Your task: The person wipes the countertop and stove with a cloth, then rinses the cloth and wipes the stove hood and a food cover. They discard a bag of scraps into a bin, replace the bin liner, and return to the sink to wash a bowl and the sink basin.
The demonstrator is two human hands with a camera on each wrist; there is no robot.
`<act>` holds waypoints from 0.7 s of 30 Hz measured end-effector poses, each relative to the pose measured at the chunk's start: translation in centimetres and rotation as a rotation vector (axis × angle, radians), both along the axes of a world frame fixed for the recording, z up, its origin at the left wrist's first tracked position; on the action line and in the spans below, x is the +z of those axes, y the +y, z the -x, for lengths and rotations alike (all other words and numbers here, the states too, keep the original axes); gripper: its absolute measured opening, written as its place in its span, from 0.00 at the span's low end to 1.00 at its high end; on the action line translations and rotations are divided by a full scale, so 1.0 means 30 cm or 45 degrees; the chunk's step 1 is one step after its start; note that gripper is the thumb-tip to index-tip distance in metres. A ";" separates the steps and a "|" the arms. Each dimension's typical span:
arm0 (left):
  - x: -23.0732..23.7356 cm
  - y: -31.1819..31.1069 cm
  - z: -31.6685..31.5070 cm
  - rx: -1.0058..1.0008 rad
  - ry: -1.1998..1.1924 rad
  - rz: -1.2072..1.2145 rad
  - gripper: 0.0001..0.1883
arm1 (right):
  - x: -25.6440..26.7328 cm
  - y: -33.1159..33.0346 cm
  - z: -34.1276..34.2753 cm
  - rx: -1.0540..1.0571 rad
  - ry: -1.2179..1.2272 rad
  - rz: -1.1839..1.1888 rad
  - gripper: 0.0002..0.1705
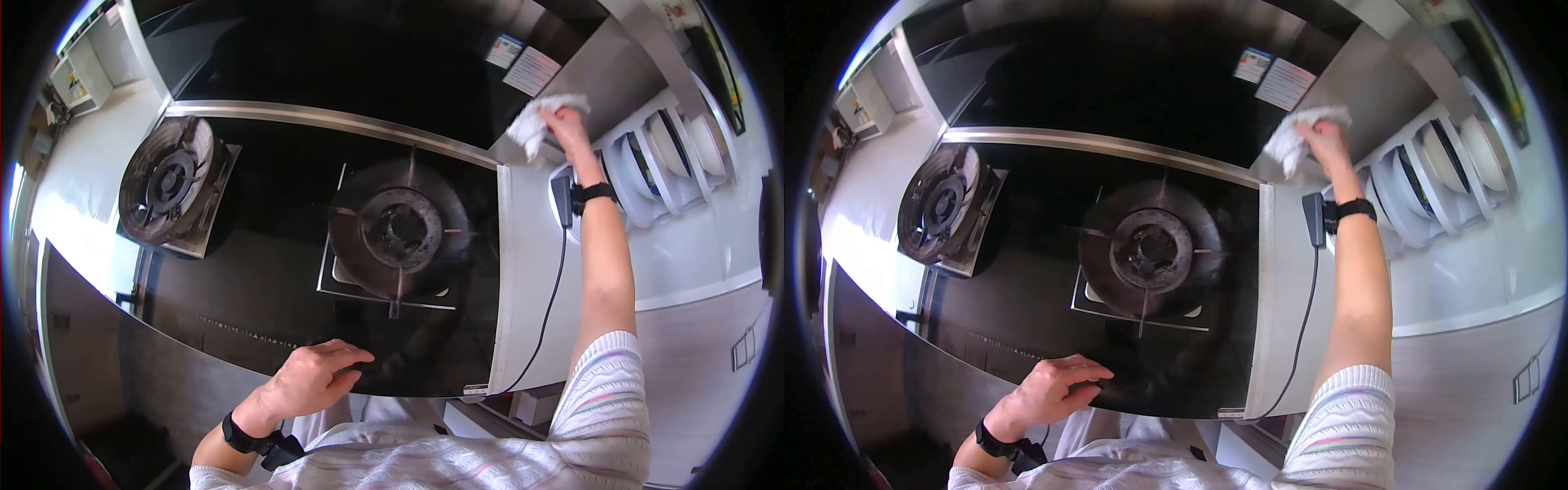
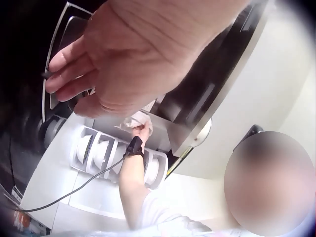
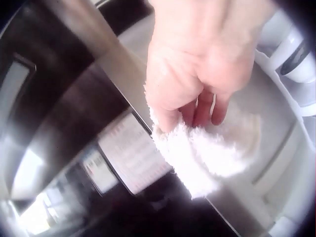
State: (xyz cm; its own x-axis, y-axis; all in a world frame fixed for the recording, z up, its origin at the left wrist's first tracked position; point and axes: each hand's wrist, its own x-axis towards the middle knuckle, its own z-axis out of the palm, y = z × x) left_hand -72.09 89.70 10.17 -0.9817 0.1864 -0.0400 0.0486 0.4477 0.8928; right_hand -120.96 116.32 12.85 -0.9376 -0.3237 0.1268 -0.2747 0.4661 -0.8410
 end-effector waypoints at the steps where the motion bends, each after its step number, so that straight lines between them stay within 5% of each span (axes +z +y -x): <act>1: -0.002 -0.011 -0.013 0.024 -0.006 -0.003 0.14 | -0.051 -0.014 -0.007 0.004 0.001 -0.235 0.14; 6: -0.005 -0.031 -0.048 0.155 -0.117 0.048 0.14 | -0.222 -0.105 -0.026 0.135 0.051 -0.836 0.16; 12: -0.045 -0.022 -0.047 0.276 -0.095 -0.047 0.13 | -0.237 -0.106 0.002 0.202 -0.452 -0.541 0.18; 18: -0.073 -0.042 -0.062 0.296 -0.065 -0.091 0.13 | -0.261 -0.270 -0.112 0.232 -0.527 -0.915 0.18; 21: -0.073 -0.097 -0.076 0.300 0.013 -0.089 0.14 | -0.384 -0.435 -0.085 0.465 -0.354 -0.816 0.14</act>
State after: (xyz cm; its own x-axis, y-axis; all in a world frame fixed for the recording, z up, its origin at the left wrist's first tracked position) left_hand -69.81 86.80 7.99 -0.9986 -0.0459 -0.0252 -0.0410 0.3846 0.9222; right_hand -118.40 103.26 1.32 -0.7277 -0.5481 -0.4124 -0.3226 0.8041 -0.4994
